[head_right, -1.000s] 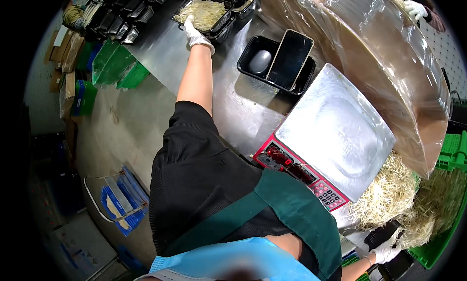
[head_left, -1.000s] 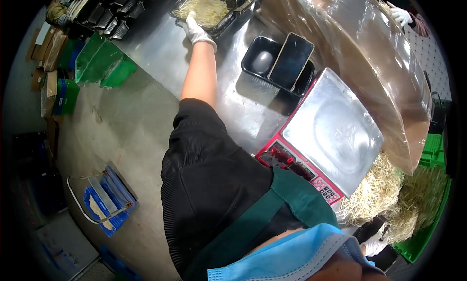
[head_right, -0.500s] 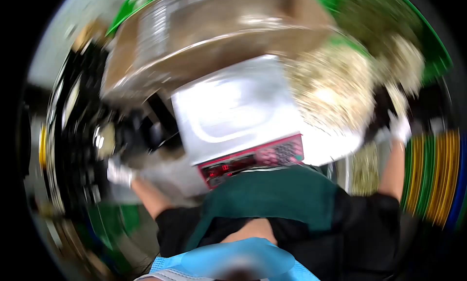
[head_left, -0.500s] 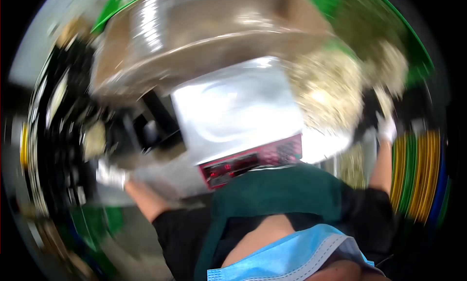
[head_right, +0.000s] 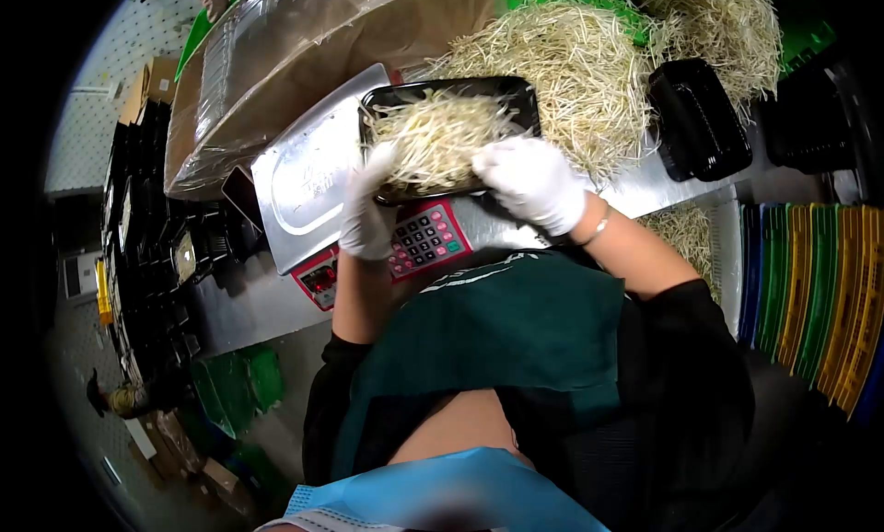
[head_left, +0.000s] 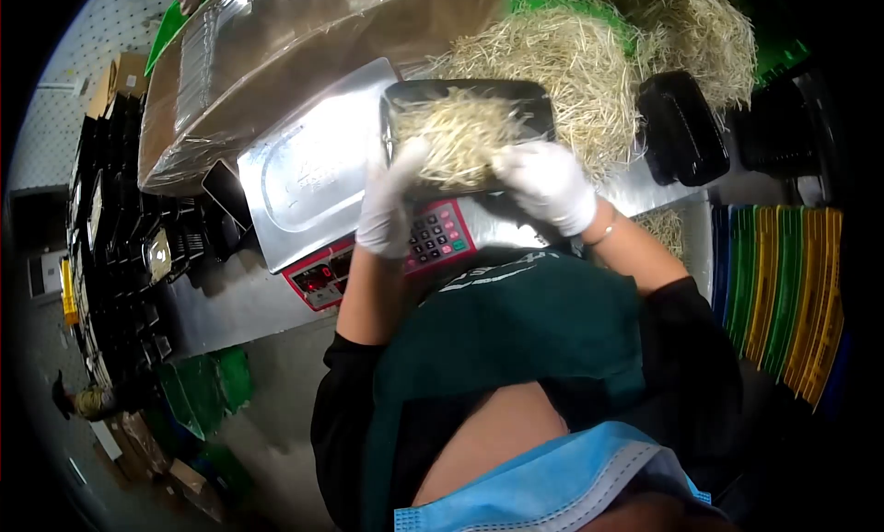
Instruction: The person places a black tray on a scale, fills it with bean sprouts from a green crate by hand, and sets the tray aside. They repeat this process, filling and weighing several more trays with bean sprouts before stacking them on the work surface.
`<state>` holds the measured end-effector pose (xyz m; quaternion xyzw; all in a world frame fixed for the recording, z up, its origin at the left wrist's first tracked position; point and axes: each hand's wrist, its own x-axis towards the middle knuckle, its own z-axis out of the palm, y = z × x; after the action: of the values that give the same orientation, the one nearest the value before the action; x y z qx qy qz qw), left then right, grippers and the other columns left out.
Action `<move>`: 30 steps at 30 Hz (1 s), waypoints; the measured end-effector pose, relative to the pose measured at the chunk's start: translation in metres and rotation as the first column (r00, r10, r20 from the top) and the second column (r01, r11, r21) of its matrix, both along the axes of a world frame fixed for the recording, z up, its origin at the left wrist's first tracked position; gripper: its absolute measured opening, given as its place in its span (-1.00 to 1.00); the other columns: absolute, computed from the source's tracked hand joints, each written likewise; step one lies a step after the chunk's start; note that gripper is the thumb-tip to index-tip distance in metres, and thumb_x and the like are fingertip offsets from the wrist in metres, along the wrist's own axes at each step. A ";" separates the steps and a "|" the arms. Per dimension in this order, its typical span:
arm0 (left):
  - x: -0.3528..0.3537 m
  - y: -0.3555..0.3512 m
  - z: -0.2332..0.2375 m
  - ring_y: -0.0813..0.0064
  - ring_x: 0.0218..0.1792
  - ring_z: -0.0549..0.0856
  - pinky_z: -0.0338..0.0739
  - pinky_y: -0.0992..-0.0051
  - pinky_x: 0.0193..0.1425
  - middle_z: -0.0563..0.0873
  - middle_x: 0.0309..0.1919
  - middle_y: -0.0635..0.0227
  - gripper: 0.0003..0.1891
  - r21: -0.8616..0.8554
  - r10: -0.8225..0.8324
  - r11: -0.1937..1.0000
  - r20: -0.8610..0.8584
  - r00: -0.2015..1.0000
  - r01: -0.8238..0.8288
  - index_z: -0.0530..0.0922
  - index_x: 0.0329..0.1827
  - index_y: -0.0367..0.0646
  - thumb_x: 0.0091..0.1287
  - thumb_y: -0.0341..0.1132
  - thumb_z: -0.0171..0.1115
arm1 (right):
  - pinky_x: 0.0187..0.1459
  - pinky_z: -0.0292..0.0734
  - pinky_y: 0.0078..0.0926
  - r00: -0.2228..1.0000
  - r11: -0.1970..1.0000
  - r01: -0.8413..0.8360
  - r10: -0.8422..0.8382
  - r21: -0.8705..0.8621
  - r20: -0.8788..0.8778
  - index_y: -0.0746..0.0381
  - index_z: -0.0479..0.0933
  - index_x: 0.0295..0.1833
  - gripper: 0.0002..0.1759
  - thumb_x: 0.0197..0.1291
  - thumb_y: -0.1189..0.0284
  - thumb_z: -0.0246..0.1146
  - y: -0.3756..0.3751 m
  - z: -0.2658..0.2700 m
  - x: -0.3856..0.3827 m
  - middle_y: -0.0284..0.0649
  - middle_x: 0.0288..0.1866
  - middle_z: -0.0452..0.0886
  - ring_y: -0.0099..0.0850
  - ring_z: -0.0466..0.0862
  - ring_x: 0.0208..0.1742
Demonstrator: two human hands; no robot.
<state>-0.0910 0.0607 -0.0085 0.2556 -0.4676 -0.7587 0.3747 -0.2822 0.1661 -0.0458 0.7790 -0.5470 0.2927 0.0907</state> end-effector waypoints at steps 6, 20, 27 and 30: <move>-0.006 0.019 0.026 0.27 0.09 0.58 0.42 0.32 0.25 0.56 0.11 0.13 -0.41 -0.206 0.362 0.908 -0.051 0.931 -0.365 0.31 0.30 -0.37 0.15 -0.42 0.13 | 0.26 0.33 -0.20 0.962 0.980 -0.133 0.091 0.149 0.257 0.21 0.31 0.33 0.12 -0.46 0.02 0.54 0.009 0.035 -0.094 -0.02 0.24 0.45 -0.09 0.45 0.26; 0.096 -0.045 -0.026 0.40 0.12 0.54 0.44 0.46 0.17 0.48 0.19 0.13 -0.36 -0.202 0.446 0.882 0.074 0.892 -0.425 0.30 0.33 -0.29 0.14 -0.50 0.28 | -0.01 0.62 -0.45 0.963 0.940 -0.003 -0.089 0.341 0.255 0.27 0.46 0.06 -0.73 0.24 0.49 0.11 -0.034 -0.036 -0.171 -0.12 -0.07 0.65 -0.25 0.68 -0.12; 0.028 -0.009 -0.009 0.39 0.01 0.61 0.52 0.49 0.08 0.56 0.07 0.12 -0.46 -0.054 0.480 0.877 0.076 0.874 -0.477 0.36 0.25 -0.38 0.14 -0.56 0.19 | 0.10 0.51 -0.32 0.967 0.823 0.243 -0.163 0.513 -0.197 0.34 0.29 0.28 -0.05 -0.22 0.15 0.53 -0.097 -0.016 -0.109 0.04 0.08 0.56 -0.17 0.58 0.12; 0.032 -0.002 -0.006 0.39 -0.02 0.63 0.53 0.49 0.06 0.59 0.04 0.13 -0.48 0.037 0.461 0.881 0.151 0.874 -0.471 0.37 0.23 -0.39 0.14 -0.58 0.17 | 0.17 0.45 -0.34 0.988 0.919 -0.036 -0.027 0.392 0.154 0.36 0.21 0.36 0.14 -0.37 0.12 0.58 -0.080 -0.023 -0.089 0.12 0.12 0.50 -0.06 0.53 0.14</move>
<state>-0.0590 0.0586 -0.0141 0.4261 -0.3890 -0.6430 0.5037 -0.3713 0.0857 -0.0686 0.7572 -0.5983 0.2373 -0.1116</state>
